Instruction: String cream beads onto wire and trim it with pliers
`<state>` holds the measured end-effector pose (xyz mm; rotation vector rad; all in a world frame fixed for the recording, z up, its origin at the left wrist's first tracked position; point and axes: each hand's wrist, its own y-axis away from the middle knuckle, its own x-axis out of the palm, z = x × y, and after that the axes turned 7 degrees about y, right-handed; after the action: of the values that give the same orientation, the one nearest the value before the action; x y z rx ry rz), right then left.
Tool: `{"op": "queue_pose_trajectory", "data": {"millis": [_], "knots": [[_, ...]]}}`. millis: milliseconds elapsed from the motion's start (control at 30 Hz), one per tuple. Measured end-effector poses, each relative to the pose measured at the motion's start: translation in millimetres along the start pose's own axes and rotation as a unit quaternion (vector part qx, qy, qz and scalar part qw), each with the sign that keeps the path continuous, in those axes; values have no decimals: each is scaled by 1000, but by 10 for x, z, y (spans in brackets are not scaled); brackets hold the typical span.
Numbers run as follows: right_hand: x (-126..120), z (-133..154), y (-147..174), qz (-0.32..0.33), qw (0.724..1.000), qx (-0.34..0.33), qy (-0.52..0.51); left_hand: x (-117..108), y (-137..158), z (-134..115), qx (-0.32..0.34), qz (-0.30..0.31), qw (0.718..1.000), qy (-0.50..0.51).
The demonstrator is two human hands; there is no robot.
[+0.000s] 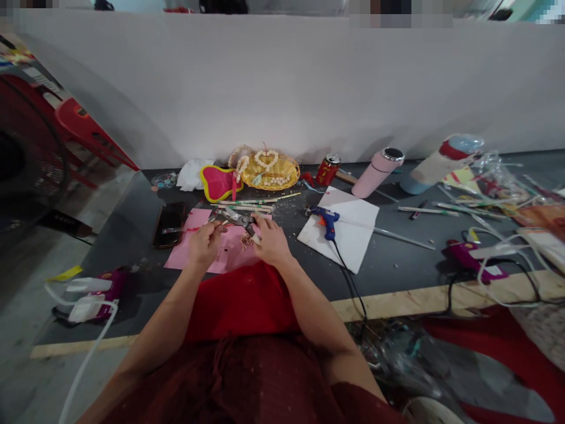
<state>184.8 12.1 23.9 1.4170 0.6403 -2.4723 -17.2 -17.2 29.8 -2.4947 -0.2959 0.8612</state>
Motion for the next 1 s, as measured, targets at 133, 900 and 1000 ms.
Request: {"op": "queue_pose_trajectory", "data": {"millis": [133, 900, 1000], "knots": [[-5, -6, 5, -2, 1000, -14, -13, 3, 34, 13, 17, -20, 999, -22], [-58, -44, 5, 34, 999, -14, -7, -2, 54, 91, 31, 38, 997, -57], [-58, -36, 10, 24, 1000, -17, -8, 1, 61, 101, 26, 39, 997, -55]]}}
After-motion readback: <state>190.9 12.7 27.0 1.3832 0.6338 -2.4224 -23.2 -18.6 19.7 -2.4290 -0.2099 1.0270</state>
